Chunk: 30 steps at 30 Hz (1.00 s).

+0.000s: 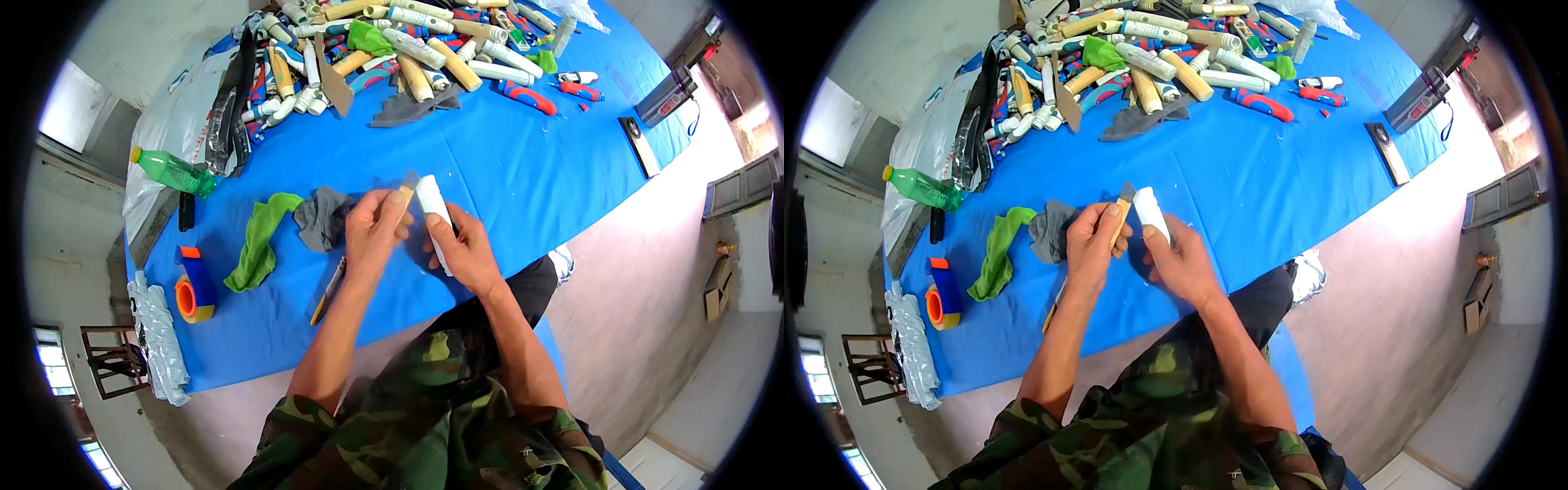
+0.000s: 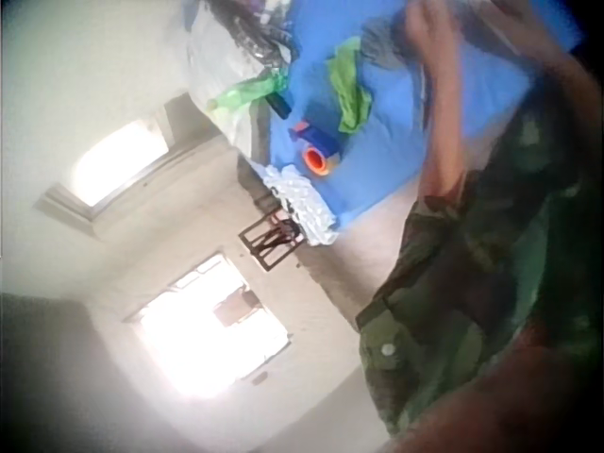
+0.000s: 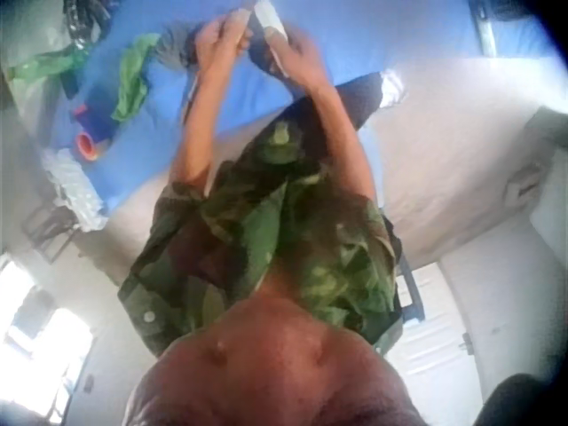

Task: The person whittles a wooden piece using a small blade, removing thin shavings from one end while holding the object in their other hand, and then uses a piece of sandpaper to smooth the surface of a cylindrical object.

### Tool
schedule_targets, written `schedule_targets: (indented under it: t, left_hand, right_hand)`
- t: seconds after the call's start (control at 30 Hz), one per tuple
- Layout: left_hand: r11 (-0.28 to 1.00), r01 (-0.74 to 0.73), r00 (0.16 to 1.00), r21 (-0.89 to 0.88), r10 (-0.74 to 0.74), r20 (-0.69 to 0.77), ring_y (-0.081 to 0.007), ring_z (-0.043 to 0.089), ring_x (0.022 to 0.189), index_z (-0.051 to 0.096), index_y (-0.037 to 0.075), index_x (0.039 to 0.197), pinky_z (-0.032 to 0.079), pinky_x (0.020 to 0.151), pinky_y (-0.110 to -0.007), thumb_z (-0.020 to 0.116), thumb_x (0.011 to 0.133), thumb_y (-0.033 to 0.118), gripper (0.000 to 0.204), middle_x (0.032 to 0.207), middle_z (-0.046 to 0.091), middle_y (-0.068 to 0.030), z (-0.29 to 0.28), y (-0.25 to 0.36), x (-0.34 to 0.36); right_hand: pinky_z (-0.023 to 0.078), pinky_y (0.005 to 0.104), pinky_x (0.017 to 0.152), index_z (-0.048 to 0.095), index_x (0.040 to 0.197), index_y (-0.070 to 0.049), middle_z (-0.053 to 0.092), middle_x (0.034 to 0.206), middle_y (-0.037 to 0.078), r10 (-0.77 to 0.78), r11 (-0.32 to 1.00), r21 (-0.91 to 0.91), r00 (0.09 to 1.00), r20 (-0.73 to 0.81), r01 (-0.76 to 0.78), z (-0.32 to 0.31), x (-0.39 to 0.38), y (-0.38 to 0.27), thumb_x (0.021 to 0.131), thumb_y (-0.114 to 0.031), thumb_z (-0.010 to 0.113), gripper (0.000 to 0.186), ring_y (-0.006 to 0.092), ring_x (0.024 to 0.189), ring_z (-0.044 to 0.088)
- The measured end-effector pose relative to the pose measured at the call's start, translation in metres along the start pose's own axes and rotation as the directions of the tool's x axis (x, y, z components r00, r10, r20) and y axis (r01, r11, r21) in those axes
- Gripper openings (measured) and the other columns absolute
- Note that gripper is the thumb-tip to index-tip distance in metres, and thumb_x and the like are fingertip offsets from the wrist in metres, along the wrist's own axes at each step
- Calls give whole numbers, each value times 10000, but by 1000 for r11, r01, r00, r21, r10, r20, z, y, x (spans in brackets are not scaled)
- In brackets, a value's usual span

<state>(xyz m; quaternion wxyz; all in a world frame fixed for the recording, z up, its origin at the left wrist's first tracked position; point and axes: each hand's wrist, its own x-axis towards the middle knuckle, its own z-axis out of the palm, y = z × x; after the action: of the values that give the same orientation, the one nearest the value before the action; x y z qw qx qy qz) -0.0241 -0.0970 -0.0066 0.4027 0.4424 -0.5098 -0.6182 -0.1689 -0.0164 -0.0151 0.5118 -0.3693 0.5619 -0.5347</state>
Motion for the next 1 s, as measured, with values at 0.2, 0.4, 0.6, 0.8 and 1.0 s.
schedule_targets:
  t: [0.2, 0.4, 0.6, 0.8, 1.0]
  left_hand:
    - [1000, 18, 999, 24, -17, -29, -59, 534, 571, 659, 7, 1018, 407, 479, -218, 637, 1037, 284, 278, 754, 648, -39, 0, -13, 4]
    - [996, -26, 999, 85, 29, -40, -50, 526, 568, 657, -3, 1019, 398, 464, -212, 641, 1036, 262, 266, 744, 639, -34, 4, -13, 2]
    - [995, -43, 998, 88, 47, -51, -42, 523, 583, 663, -2, 1004, 397, 471, -209, 638, 1038, 255, 261, 739, 639, -25, 7, -15, 3]
    - [989, -69, 996, 134, 76, -48, -61, 561, 599, 702, -11, 1023, 437, 529, -234, 672, 1005, 284, 297, 734, 672, -32, 2, -21, 4]
    - [984, -86, 996, 159, 85, 12, -39, 505, 575, 685, 3, 985, 383, 493, -212, 654, 1027, 254, 256, 714, 634, -15, 0, -19, 3]
  right_hand:
    - [458, 261, 509, 617, 1203, 32, 614, 756, 41, 11, 1000, -11, 999, -51, -12, 6, -3, -1, 1066, -385, 558, 443, 109, 565, 585]
    - [463, 254, 514, 590, 1301, 25, 631, 748, 44, 27, 999, -30, 999, -32, -28, 5, -1, -1, 1059, -321, 573, 423, 96, 570, 583]
    - [460, 259, 503, 601, 1280, 25, 625, 721, 36, 10, 999, -35, 998, -64, -12, 5, -1, 2, 1056, -298, 576, 394, 95, 547, 581]
    - [426, 254, 482, 607, 1203, 33, 618, 730, 42, -32, 998, -52, 998, -54, 29, 6, -3, 4, 1071, -380, 558, 437, 95, 531, 568]
    - [456, 259, 496, 610, 1273, 11, 616, 709, 27, -29, 998, -50, 999, -40, 27, 4, -3, 5, 1054, -299, 594, 380, 86, 544, 568]
